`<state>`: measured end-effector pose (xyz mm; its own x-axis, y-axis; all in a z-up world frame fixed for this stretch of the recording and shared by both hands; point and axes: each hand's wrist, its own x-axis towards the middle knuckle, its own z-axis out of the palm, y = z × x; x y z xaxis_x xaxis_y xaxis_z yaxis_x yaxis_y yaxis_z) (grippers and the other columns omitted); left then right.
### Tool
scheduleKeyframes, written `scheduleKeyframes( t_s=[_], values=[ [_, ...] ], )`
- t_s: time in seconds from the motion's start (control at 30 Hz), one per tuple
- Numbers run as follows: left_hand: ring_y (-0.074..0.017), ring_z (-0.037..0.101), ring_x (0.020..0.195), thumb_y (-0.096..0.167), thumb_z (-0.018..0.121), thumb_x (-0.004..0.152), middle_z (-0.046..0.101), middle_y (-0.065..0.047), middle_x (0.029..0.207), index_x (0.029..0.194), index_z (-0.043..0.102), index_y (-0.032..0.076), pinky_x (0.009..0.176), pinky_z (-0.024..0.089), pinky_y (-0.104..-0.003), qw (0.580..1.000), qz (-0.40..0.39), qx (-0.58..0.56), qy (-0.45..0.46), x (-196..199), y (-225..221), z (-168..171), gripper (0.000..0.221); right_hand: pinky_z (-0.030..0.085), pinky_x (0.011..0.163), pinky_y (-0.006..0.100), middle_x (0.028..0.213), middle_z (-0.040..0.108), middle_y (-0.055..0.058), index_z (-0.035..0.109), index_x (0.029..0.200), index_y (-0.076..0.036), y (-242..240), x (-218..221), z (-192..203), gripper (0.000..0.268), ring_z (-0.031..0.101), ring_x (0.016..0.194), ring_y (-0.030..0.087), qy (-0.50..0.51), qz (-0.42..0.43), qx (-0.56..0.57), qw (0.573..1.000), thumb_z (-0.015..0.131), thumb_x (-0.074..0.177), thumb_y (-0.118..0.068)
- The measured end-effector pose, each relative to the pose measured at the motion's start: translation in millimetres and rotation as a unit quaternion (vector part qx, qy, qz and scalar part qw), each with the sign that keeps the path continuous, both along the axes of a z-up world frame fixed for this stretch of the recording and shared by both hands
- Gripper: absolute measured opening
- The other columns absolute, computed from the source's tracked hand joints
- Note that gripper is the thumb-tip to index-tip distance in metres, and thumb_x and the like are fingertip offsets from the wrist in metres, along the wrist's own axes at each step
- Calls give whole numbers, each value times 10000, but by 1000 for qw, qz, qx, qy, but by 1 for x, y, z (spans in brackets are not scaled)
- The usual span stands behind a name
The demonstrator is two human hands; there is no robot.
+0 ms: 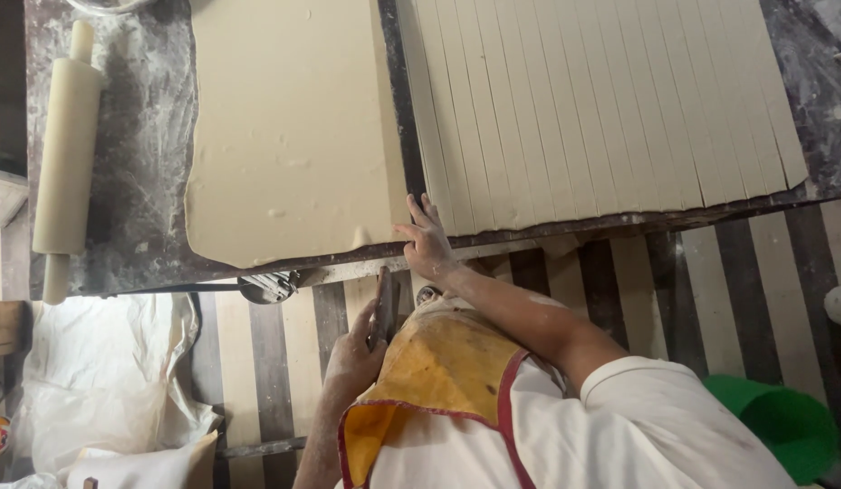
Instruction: Roll out dough and cut it into even strips using a ruler and scraper.
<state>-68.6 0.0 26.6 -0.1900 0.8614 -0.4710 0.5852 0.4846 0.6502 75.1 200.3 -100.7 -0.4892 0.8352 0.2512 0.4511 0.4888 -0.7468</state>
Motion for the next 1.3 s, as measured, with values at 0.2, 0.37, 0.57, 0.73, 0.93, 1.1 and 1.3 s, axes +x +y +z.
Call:
scheduleKeyframes(
  t_s=[0.2,0.37,0.57,0.73,0.93,1.1,1.3],
  values=[
    [-400,746,973,172,616,895,766,-220,1058,1547,352,311,867,587,-501,998,2,-52,18,-1,8,0,717,194,1274,559,1641,294,285,741,1145,-10,1,5,-18,438,165,1553,503,-2,1,9,1000,568,748,60],
    [-418,738,966,168,632,877,753,-225,1063,1539,359,303,860,581,-519,999,-7,-42,22,2,15,-4,729,229,1270,540,1656,299,269,724,1176,10,1,8,-31,442,164,1568,486,10,-2,-18,1000,547,773,56],
    [-420,737,943,155,642,867,760,-234,1004,1546,364,284,836,573,-525,998,-20,-44,31,0,23,-7,746,230,1273,536,1671,265,260,681,1245,9,1,11,-23,461,151,1572,473,-40,19,-39,998,549,805,38],
    [-391,751,923,147,638,861,765,-209,1008,1550,352,274,822,587,-502,998,-13,-65,18,-1,48,-1,757,210,1269,526,1662,245,277,581,1378,25,16,17,4,548,145,1560,455,-141,50,-39,988,608,834,-32],
    [-321,796,855,118,611,848,795,-133,1022,1531,402,291,794,632,-430,997,-10,-77,-24,-7,104,33,735,218,1271,462,1679,188,239,372,1530,48,75,32,8,868,134,1571,401,-135,132,-108,976,768,860,-336],
    [-281,770,945,73,599,841,742,-194,1136,1553,380,181,739,657,-395,986,2,166,-28,-36,197,15,752,81,1276,521,1690,-63,179,19,1599,4,160,17,62,1292,7,1577,336,-398,224,-131,880,832,758,-544],
    [-436,729,1006,69,599,850,724,-277,1172,1562,378,164,808,611,-516,946,1,311,90,-73,413,-50,751,81,1236,634,1686,-97,296,-24,1607,86,197,-2,93,1516,-19,1574,426,-516,278,-91,805,823,665,-747]
  ],
)
